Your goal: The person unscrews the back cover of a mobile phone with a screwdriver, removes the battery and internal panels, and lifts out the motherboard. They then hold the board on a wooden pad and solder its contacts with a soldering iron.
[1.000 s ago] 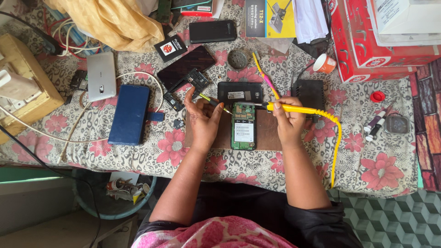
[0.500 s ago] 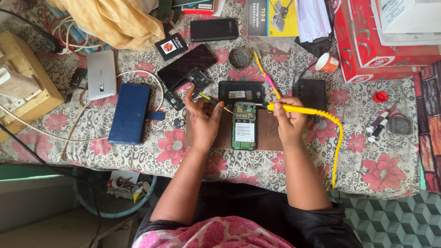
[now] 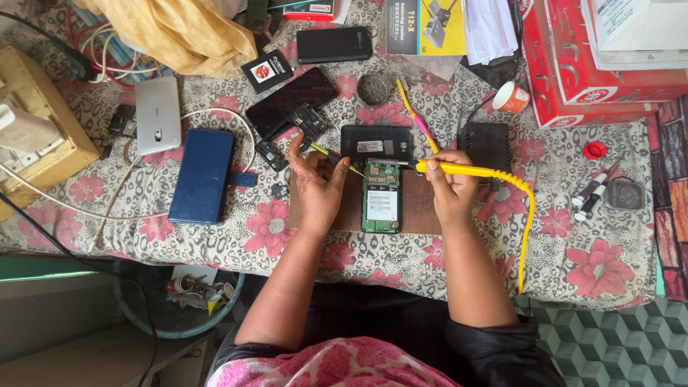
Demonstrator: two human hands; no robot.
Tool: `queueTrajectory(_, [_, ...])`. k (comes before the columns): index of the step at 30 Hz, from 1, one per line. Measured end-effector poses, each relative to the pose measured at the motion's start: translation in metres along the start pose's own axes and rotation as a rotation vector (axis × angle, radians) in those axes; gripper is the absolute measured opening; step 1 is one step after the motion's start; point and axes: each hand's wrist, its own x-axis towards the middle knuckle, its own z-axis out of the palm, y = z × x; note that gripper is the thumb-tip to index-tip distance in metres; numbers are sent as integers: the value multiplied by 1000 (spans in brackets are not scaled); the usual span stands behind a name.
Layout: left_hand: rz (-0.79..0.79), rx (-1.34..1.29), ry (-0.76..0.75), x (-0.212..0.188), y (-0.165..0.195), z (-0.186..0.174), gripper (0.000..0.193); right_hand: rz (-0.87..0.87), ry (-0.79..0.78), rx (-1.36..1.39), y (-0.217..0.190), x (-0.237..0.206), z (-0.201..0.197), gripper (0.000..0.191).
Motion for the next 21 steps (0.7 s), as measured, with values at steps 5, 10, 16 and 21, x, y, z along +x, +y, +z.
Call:
queueTrajectory(5, [-5, -9, -3, 1, 1, 0, 89, 6, 2, -19, -2, 1, 1, 15])
queueTrajectory(10, [4, -15, -4, 2, 0, 0, 89, -5, -3, -13, -1, 1, 2, 15])
queueTrajectory(16, [9, 26, 8, -2, -3, -1, 89, -25, 45, 46, -3, 1, 4, 15])
queueTrajectory(21, [16, 20, 16, -5, -5, 1, 89, -46, 161, -43, -13, 27, 14, 18])
